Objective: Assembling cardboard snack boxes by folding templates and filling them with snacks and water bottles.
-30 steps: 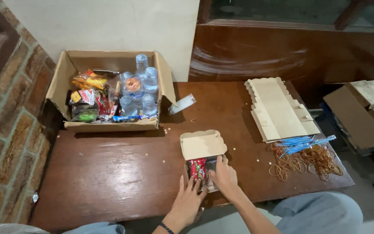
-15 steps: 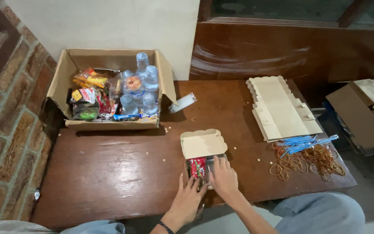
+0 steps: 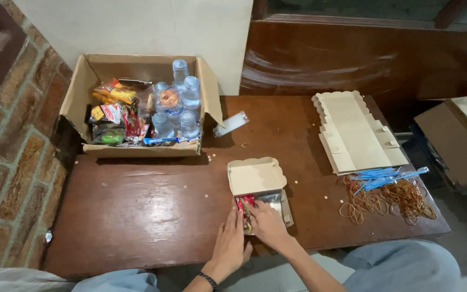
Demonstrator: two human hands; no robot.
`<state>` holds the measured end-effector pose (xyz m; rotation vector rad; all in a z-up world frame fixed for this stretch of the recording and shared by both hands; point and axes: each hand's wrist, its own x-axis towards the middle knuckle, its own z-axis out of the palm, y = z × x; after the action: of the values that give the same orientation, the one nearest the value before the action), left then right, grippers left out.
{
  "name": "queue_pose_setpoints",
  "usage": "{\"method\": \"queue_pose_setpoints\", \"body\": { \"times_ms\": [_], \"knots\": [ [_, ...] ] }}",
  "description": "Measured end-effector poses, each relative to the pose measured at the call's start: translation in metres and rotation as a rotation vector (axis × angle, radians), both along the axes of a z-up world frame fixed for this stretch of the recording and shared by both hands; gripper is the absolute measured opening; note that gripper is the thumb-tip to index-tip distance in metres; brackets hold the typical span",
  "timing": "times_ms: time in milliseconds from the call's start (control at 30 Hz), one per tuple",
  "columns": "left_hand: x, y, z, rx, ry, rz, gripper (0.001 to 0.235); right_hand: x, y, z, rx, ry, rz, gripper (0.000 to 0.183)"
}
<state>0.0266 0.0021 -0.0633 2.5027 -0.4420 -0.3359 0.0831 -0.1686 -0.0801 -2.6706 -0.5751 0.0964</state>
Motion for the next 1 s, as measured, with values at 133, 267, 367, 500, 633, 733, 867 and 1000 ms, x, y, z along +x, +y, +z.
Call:
{"method": "queue_pose_setpoints", "body": {
  "times_ms": [133, 267, 367, 500, 633, 733, 867, 1000],
  "knots": [
    [0.002, 0.001, -0.004, 0.021, -0.032, -0.03, 0.098, 0.002, 0.002, 0.0, -0.083, -0.149, 0.011, 0.037],
    [0.0, 0.003, -0.007, 0.055, 0.024, -0.03, 0.097, -0.001, 0.0, 0.0, -0.052, -0.079, -0.006, 0.04],
    [-0.001, 0.003, -0.015, 0.087, -0.003, -0.029, 0.1, -0.016, -0.007, 0.018, 0.138, 0.097, -0.054, 0.045],
    [-0.002, 0.003, 0.007, 0.053, 0.021, -0.02, 0.092, -0.034, -0.038, 0.02, 0.207, -0.187, -0.117, 0.038],
    [0.002, 0.001, 0.016, 0.186, 0.075, -0.047, 0.083, -0.043, -0.076, -0.003, 0.173, -0.236, -0.276, 0.045],
    [0.003, 0.0, 0.014, 0.197, 0.069, -0.041, 0.077, -0.047, -0.08, -0.015, 0.093, -0.274, -0.247, 0.037],
    [0.005, -0.002, 0.012, 0.252, 0.073, -0.039, 0.071, -0.051, -0.074, -0.036, 0.145, -0.296, -0.278, 0.035],
    [0.006, -0.001, 0.023, 0.296, 0.129, -0.058, 0.07, -0.052, -0.071, -0.027, 0.202, -0.203, -0.293, 0.034]
  ]
}}
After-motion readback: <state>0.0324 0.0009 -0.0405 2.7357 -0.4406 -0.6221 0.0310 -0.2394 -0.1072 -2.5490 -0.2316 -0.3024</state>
